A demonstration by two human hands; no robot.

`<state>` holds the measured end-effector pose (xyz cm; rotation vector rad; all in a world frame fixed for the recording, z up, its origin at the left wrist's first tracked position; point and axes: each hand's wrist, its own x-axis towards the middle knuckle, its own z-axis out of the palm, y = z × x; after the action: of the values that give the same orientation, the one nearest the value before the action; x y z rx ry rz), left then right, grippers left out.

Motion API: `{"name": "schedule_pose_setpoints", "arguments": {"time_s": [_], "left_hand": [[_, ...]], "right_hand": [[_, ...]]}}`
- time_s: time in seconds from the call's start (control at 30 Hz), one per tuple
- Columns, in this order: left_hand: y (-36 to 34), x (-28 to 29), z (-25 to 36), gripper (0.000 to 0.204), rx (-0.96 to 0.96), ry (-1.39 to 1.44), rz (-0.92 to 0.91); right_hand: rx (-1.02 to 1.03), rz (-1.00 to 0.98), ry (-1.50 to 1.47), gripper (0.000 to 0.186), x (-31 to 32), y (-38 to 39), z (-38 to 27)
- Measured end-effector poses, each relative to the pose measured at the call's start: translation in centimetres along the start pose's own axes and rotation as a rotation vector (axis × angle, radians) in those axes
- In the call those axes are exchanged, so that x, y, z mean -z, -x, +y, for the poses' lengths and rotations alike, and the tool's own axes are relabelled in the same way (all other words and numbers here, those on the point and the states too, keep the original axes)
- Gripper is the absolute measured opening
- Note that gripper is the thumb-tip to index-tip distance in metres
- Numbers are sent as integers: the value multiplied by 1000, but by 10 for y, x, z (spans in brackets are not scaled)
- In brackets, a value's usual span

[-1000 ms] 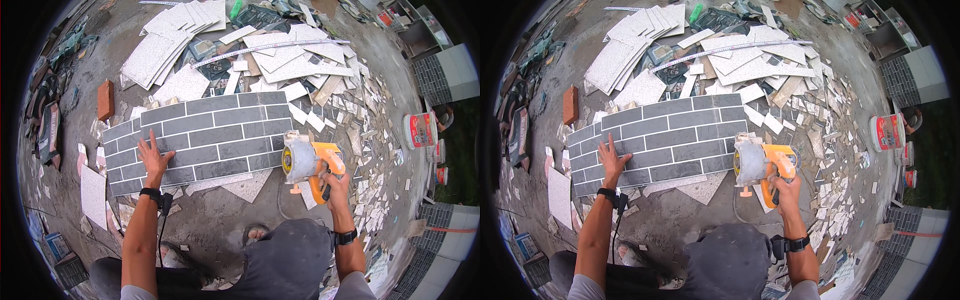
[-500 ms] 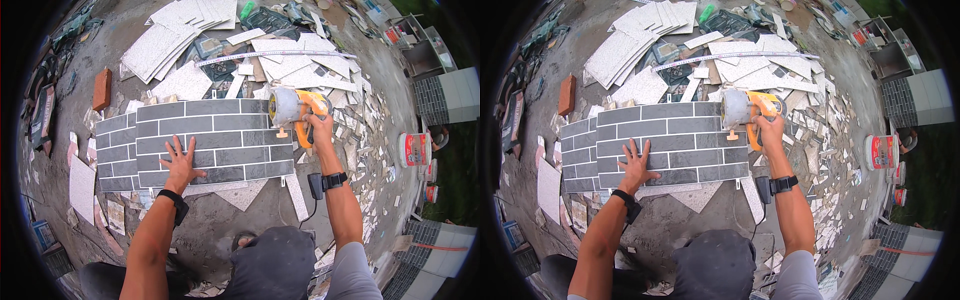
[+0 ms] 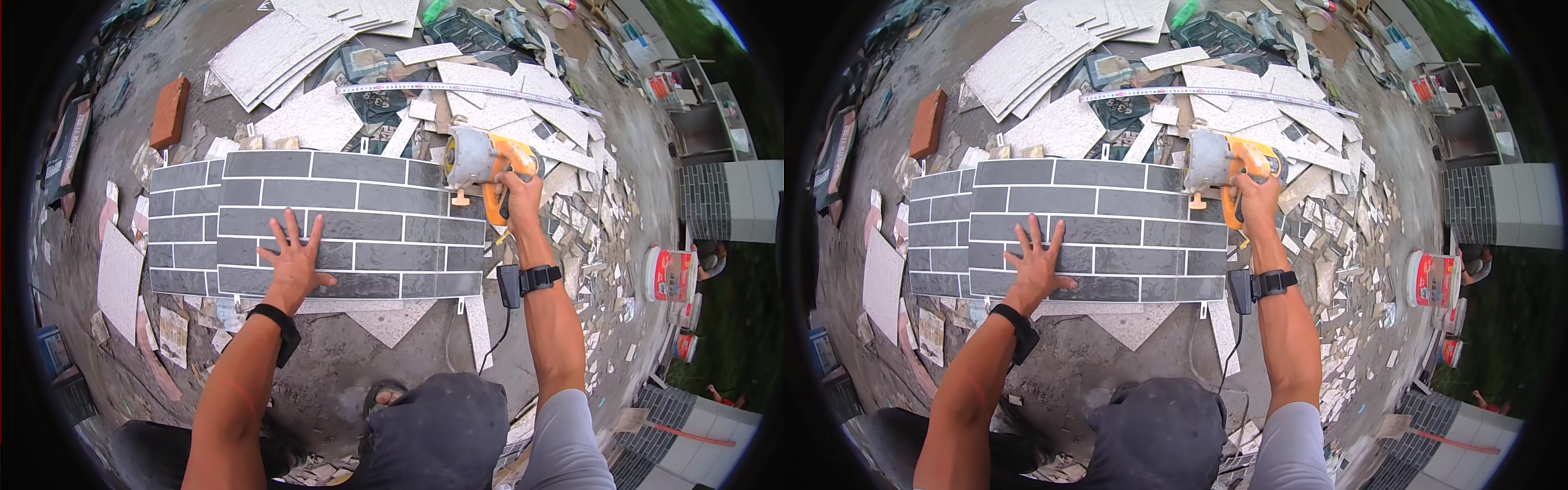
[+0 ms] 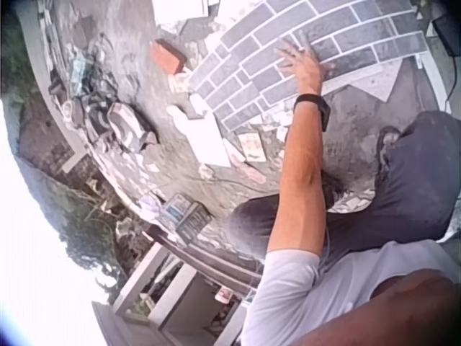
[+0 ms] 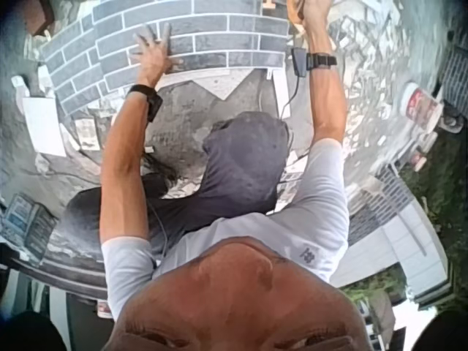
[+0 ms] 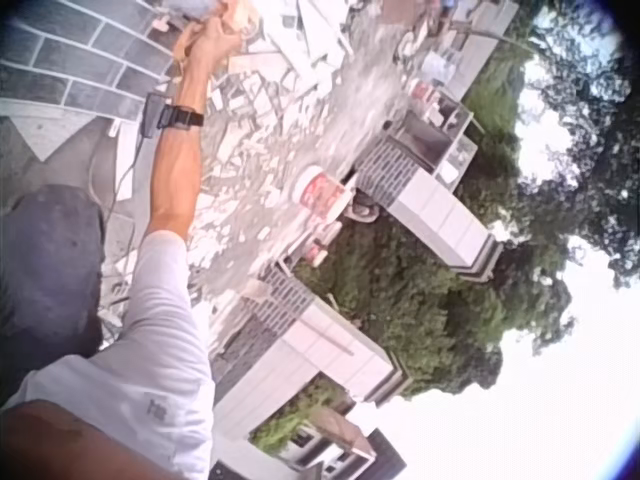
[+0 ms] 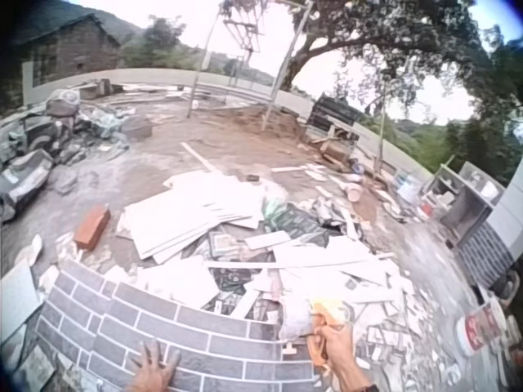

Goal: Cutting tiles with a hand-held grinder and applying mortar to the back of a tile for installation.

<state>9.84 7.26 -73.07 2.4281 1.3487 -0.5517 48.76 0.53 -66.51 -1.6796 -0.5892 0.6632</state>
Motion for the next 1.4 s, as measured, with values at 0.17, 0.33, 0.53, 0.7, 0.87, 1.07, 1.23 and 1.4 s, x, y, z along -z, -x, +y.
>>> {"name": "schedule_pose_setpoints", "arguments": {"time_s": [0.17,0.33,0.53,0.7,0.87,1.07,1.23,1.4], "left_hand": [[0,-3,-2,131,-10,8,19],[0,-1,-1,131,-7,21,13],[-1,-3,0,132,-6,17,25],[-2,-6,-1,133,-2,23,31],[0,-5,-2,132,5,13,21],[-1,-3,-2,133,7,16,11],[-1,-2,-1,132,11,12,6],[0,-3,-1,132,5,5,16]], "right_hand": [[-11,8,11,6,-1,-4,8],[-20,31,-25,10,-1,-5,10],[-23,28,-52,10,1,-5,13],[-14,20,-38,9,2,-3,14],[-21,27,15,6,1,1,15],[-47,47,36,6,1,4,16],[-29,41,46,5,2,1,20],[-25,41,28,5,-2,1,21]]}}
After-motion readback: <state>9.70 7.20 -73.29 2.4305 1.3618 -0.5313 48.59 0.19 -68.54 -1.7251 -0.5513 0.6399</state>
